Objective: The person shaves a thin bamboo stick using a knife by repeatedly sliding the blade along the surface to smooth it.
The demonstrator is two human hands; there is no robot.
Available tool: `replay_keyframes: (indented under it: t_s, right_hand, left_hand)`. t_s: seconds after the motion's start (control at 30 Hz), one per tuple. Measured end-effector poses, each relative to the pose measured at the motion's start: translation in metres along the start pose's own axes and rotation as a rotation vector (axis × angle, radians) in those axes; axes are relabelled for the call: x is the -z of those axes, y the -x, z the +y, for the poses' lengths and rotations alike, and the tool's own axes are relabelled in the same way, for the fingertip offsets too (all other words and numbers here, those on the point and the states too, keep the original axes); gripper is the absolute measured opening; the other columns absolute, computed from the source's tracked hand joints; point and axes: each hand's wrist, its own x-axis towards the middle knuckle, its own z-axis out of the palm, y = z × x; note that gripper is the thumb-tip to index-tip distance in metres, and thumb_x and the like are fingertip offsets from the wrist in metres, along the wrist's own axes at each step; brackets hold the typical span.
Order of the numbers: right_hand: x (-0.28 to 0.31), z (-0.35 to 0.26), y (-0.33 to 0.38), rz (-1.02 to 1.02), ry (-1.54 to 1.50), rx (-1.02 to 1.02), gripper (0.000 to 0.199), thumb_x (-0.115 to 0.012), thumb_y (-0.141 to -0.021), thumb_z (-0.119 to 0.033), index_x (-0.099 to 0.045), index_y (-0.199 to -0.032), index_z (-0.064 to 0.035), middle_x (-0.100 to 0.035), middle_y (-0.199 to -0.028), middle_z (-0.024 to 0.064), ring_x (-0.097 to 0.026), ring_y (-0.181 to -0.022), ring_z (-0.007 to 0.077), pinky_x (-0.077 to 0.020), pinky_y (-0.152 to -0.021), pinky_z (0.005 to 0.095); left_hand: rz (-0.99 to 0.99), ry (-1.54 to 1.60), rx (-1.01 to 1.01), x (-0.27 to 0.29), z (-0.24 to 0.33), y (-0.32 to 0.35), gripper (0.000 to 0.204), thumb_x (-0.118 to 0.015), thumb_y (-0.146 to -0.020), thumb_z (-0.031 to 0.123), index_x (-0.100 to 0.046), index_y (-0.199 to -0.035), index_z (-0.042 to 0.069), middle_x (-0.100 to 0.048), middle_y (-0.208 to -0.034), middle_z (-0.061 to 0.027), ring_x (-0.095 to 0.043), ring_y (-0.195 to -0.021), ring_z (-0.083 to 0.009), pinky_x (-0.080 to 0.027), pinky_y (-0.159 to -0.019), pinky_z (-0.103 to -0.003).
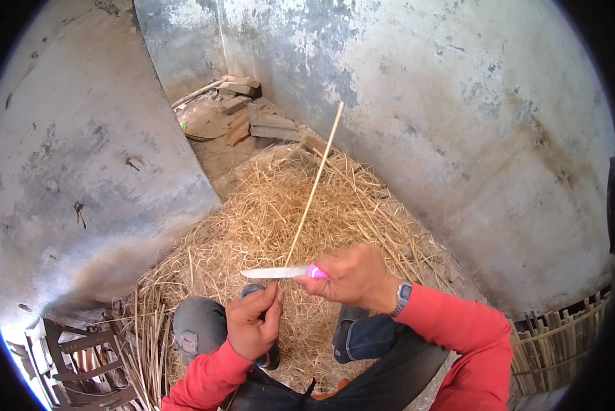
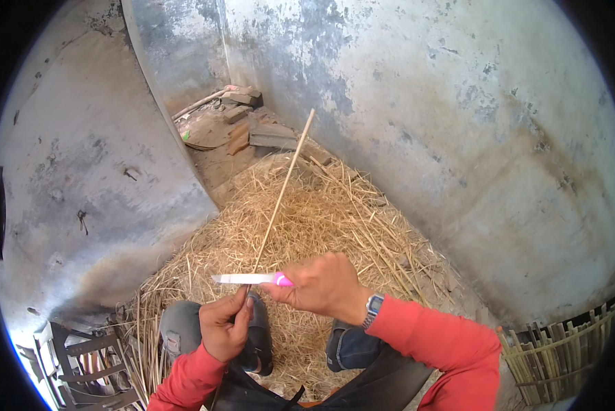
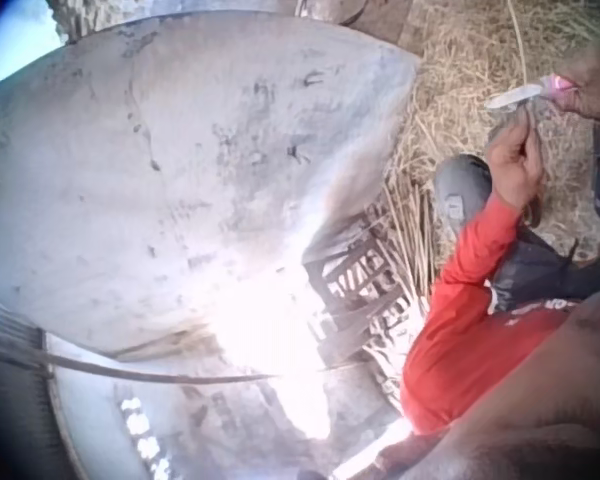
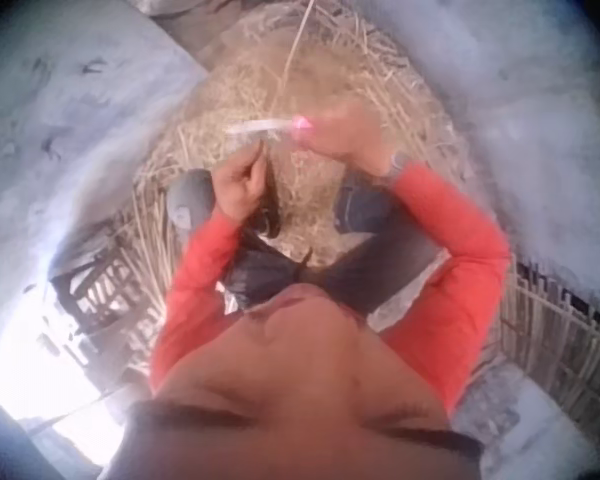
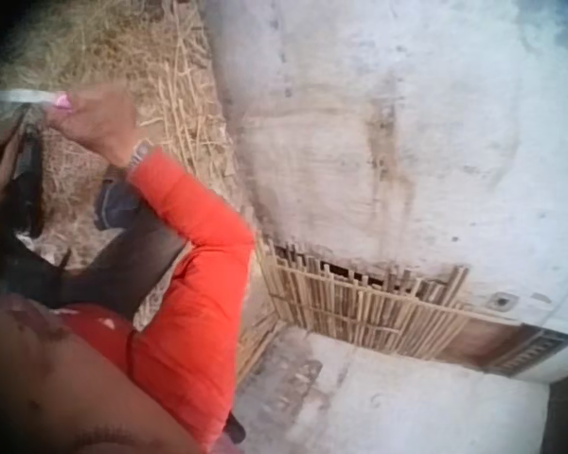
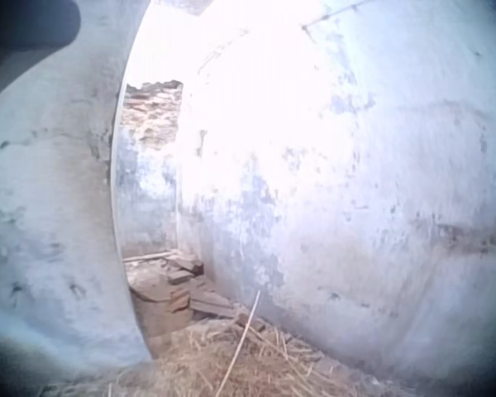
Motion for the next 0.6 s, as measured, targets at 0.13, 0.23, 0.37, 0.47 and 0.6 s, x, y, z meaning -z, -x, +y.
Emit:
replay_keyframes:
  t_s: [0.13,0.23,0.37,0.47,0.6]
  right_hand:
    - [0.043,0.118,-0.017,0.390,0.288,-0.309,0.037,-0.063,-0.097,-0.035,-0.070,-0.073,-0.0086,-0.063,-0.062,0.0160,-0.064,-0.055,0.0360,-0.0504,-0.051,0.0462]
    - [0.104,0.126,-0.006,0.639,0.309,-0.519,0.056,-0.058,-0.106,-0.046,-0.064,-0.072,-0.0015,-0.045,-0.053,0.0168,-0.044,-0.046,0.0271,-0.0360,-0.050,0.0434]
    - [0.082,0.094,0.013,0.637,0.105,-0.490,0.060,-0.056,-0.107,-0.047,-0.056,-0.070,0.0001,-0.037,-0.055,0.0130,-0.037,-0.050,0.0172,-0.0307,-0.050,0.0392]
    - [0.073,0.063,0.011,0.598,-0.110,-0.397,0.058,-0.056,-0.107,-0.048,-0.054,-0.073,-0.0010,-0.036,-0.058,0.0065,-0.035,-0.056,0.0112,-0.0309,-0.051,0.0361]
    - [0.063,0.021,0.006,0.343,-0.429,-0.452,0.047,-0.070,-0.102,-0.036,-0.052,-0.072,-0.0042,-0.045,-0.060,-0.0032,-0.039,-0.058,0.0088,-0.0332,-0.051,0.0312]
  left_hand:
    - [-0.081,0.101,0.134,0.010,0.014,0.023,0.027,-0.066,-0.096,-0.004,-0.073,-0.122,-0.006,-0.064,-0.067,-0.0050,-0.059,-0.058,-0.0089,-0.047,-0.055,-0.025]
    - [-0.081,0.105,0.028,0.012,0.022,0.034,0.029,-0.069,-0.092,-0.007,-0.073,-0.121,-0.006,-0.062,-0.066,-0.0069,-0.057,-0.056,-0.0086,-0.045,-0.054,-0.024]
    - [-0.068,0.096,0.071,0.008,0.002,0.030,0.029,-0.067,-0.096,-0.003,-0.073,-0.125,-0.004,-0.067,-0.069,-0.0048,-0.061,-0.059,-0.0073,-0.047,-0.056,-0.023]
    - [-0.081,0.108,0.108,0.004,-0.004,0.032,0.030,-0.068,-0.096,-0.003,-0.073,-0.126,-0.003,-0.067,-0.071,-0.0043,-0.061,-0.061,-0.0071,-0.048,-0.057,-0.023]
    - [-0.101,0.221,0.147,0.002,0.005,0.026,0.032,-0.070,-0.097,-0.001,-0.071,-0.129,-0.004,-0.068,-0.073,-0.0049,-0.062,-0.064,-0.0070,-0.047,-0.058,-0.024]
